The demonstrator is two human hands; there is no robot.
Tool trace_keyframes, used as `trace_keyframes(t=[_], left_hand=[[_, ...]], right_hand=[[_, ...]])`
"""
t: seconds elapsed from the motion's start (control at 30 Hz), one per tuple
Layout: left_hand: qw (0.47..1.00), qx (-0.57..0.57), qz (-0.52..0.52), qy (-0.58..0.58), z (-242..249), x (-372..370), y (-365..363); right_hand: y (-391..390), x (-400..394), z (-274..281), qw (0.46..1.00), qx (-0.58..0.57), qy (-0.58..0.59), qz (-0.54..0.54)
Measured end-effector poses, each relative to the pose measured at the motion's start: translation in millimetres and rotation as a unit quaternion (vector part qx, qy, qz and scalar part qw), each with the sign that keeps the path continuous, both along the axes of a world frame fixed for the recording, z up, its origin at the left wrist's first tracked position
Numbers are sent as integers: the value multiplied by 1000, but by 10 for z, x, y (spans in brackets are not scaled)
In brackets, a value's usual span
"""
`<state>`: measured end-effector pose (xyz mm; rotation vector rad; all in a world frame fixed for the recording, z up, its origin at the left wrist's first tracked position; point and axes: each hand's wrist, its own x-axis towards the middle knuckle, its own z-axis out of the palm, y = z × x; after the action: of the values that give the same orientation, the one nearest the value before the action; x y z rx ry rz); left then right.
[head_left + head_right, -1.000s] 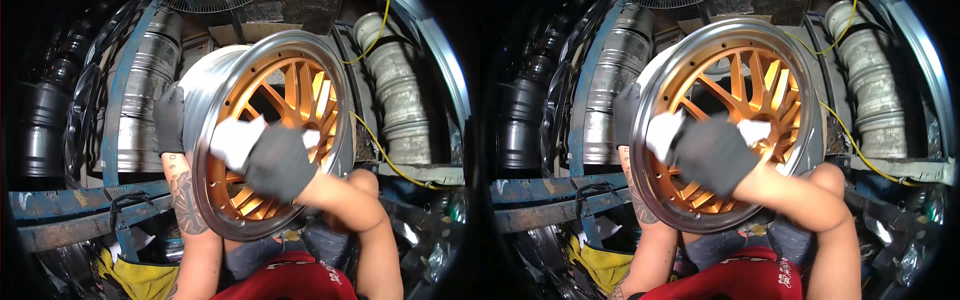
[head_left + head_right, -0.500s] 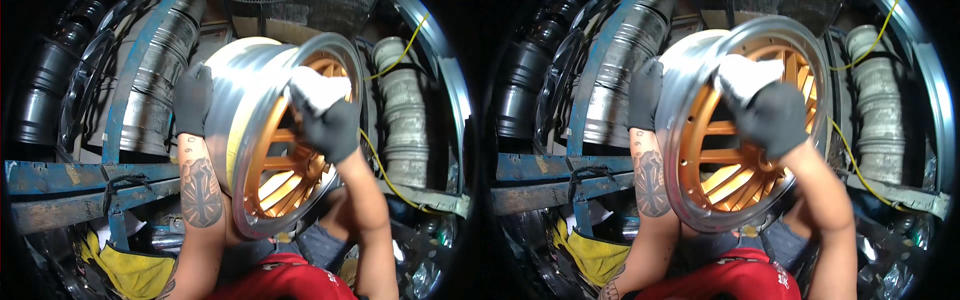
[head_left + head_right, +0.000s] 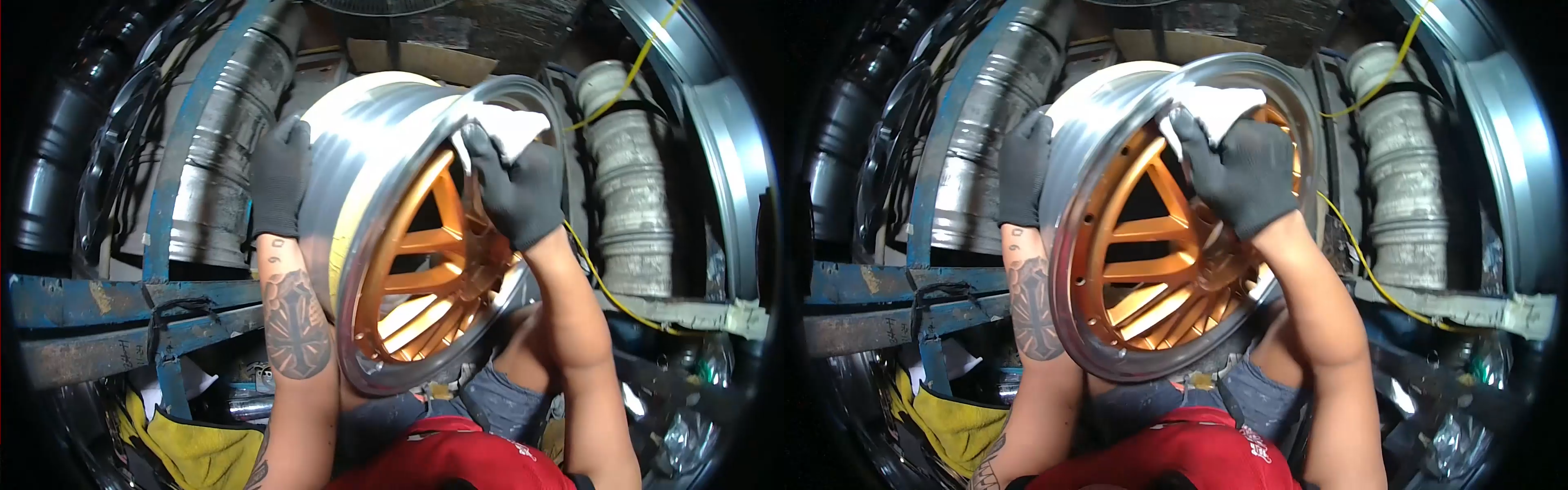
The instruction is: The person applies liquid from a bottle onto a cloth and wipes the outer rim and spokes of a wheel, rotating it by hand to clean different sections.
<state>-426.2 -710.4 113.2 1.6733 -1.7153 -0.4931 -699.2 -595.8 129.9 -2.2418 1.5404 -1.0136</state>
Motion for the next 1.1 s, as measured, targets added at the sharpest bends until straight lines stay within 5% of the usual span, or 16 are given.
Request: trace_keyframes(t=[0.1,0.17,0.27,0.33,0.37,0.47,0.53,0.6,0.7,0.8,0.87,0.97,1.1], left_hand=[[998,-48,-8,40,-88,6,-65],[998,-8,8,61,-76,3,-1],[999,-17,-15,34,-62,4,-6],[998,-60,-3,2,-103,36,-14],[997,-78,8,-10,-124,26,-2],[999,-27,12,22,-48,-31,87],[998,-53,-25,5,-99,66,115],[996,-44,-80,6,-163,72,-56],[990,-80,-112,8,-171,22,-36],[985,-82,-150,19,-37,-27,-37],[988,-106,-108,35,-271,76,-227],[990,-79,-102,63,-206,59,-127],[997,-49,-61,26,-49,25,37]], right_hand=[[117,285,91,981,-184,38,51],[18,134,53,983,-173,20,64],[-51,-229,-177,999,32,17,40],[30,29,27,989,-127,2,-80],[94,167,52,977,-212,15,27],[95,73,50,978,-184,-61,72],[74,-140,-11,998,-61,21,-4],[-2,-105,39,977,-209,43,-22],[197,105,-122,979,-189,-21,75],[-112,-271,-209,994,-35,30,-97],[96,188,-196,966,-237,-79,-58],[381,109,112,973,-208,-90,38],[249,-126,133,989,-124,30,-77]])
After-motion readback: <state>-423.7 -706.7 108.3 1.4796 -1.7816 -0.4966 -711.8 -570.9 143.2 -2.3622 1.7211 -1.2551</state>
